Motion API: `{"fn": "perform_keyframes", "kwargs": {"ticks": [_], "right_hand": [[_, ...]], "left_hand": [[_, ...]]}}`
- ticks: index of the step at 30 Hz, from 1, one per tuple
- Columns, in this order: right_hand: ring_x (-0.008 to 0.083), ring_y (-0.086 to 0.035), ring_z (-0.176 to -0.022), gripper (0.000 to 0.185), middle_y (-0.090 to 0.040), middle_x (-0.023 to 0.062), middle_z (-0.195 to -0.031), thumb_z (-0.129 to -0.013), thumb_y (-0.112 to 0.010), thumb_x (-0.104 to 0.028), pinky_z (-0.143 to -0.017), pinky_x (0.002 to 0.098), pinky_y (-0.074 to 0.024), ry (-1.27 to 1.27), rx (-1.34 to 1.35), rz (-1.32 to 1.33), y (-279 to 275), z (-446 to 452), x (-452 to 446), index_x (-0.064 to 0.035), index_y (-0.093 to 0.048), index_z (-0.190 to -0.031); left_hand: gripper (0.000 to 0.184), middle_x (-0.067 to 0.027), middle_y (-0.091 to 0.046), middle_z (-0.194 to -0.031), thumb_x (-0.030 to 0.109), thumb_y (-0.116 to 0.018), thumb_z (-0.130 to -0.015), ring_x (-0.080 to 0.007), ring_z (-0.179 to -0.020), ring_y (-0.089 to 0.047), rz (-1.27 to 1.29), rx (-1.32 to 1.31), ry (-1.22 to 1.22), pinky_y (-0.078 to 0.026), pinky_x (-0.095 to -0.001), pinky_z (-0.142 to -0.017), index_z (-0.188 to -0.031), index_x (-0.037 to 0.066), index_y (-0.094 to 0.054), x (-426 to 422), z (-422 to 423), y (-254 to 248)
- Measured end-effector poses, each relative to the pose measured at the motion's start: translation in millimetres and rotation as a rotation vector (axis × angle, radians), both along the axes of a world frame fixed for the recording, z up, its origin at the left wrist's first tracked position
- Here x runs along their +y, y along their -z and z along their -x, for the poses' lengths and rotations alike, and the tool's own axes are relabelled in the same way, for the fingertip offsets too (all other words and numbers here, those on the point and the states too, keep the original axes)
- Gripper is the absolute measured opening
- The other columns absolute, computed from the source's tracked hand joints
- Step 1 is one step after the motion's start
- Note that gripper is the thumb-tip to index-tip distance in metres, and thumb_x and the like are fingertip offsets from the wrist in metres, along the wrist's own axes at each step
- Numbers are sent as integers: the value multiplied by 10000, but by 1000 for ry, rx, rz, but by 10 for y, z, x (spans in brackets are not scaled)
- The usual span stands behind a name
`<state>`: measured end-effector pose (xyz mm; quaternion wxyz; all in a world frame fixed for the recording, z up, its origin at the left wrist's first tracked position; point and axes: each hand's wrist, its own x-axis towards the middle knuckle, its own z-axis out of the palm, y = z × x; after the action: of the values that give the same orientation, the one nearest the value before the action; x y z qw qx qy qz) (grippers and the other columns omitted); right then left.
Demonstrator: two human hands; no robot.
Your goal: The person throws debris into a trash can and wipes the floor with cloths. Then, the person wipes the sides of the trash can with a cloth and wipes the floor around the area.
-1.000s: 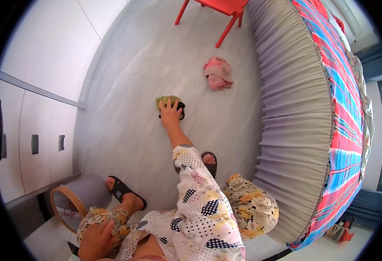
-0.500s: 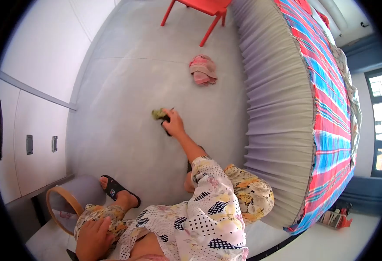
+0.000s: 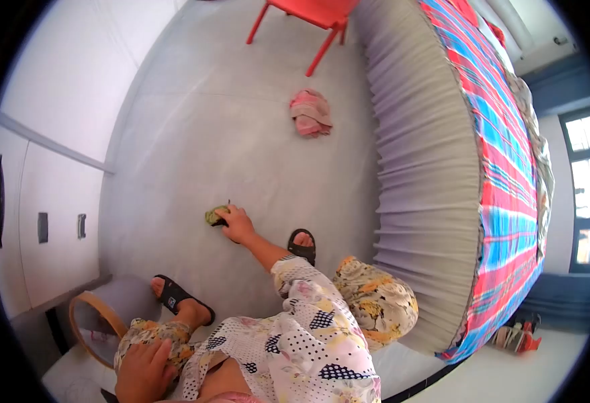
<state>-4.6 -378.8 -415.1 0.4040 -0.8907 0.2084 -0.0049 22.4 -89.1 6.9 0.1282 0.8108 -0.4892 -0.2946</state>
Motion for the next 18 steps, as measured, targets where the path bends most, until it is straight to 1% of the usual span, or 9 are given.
{"fn": "perform_keyframes", "kwargs": {"ticks": [1,2,5,7,9,11,14,17,18], "right_hand": [[330,-553,-1090,583,-560,131,-1231,-717,-613,-64,-922,397,-492,-46,-46,-144,35,-56,-25,-224,-570,-1276],[251,-612,-1068,535,-636,121,-1152,-734,-572,-64,-916,348,-495,35,-115,-220,69,-119,-120,-155,-581,-1261],[253,-612,-1098,510,-642,125,-1189,-741,-576,-102,-965,370,-468,317,-178,-522,-21,-218,-709,-68,-582,-1250],[285,-599,-1115,538,-622,167,-1203,-761,-598,-125,-970,381,-463,500,-149,-181,-69,-257,-1171,-46,-539,-1290],[315,-593,-1116,552,-612,175,-1213,-778,-599,-157,-974,374,-454,548,-225,-21,23,-320,-1603,-53,-520,-1314],[338,-526,-1200,644,-529,162,-1340,-802,-613,-221,-990,453,-427,574,2,141,137,-416,-1886,-95,-426,-1404],[350,-399,-1312,736,-395,132,-1467,-819,-623,-296,-980,557,-383,531,233,380,129,-870,-1690,-151,-316,-1473],[356,-282,-1376,777,-306,110,-1520,-823,-632,-337,-963,608,-337,323,246,591,283,-1408,-1121,-188,-269,-1495],[348,-291,-1370,757,-325,111,-1506,-818,-627,-320,-950,593,-344,223,165,637,327,-1564,-887,-198,-292,-1485]], "left_hand": [[199,-223,-625,-903,169,-534,-899,-425,-815,-584,-30,22,-15,-445,-510,-716,-1036,33,-584,52,8,39],[196,-224,-625,-904,160,-533,-897,-427,-822,-583,-62,46,-44,-443,-512,-724,-1037,30,-581,116,31,70],[562,-98,-632,-1062,187,-748,-713,-256,-901,-616,-182,-55,129,-440,-399,-810,-1207,13,-542,257,12,97],[552,-89,-627,-1051,198,-736,-733,-249,-898,-616,-151,-13,85,-439,-391,-811,-1212,14,-535,294,-15,92],[546,-80,-622,-1028,208,-727,-748,-239,-892,-617,-127,14,69,-439,-382,-803,-1218,18,-526,314,-63,83],[543,-72,-616,-992,216,-719,-759,-226,-885,-620,-121,27,73,-438,-372,-788,-1224,23,-516,309,-109,69],[546,-58,-602,-945,220,-719,-762,-210,-868,-619,-171,103,65,-429,-360,-769,-1227,29,-506,291,-199,60],[545,-47,-597,-960,228,-715,-766,-196,-855,-618,-199,220,81,-420,-352,-758,-1227,28,-504,256,-312,79],[545,-43,-596,-963,232,-711,-770,-195,-854,-616,-183,211,83,-418,-348,-755,-1231,30,-502,271,-324,98]]}}
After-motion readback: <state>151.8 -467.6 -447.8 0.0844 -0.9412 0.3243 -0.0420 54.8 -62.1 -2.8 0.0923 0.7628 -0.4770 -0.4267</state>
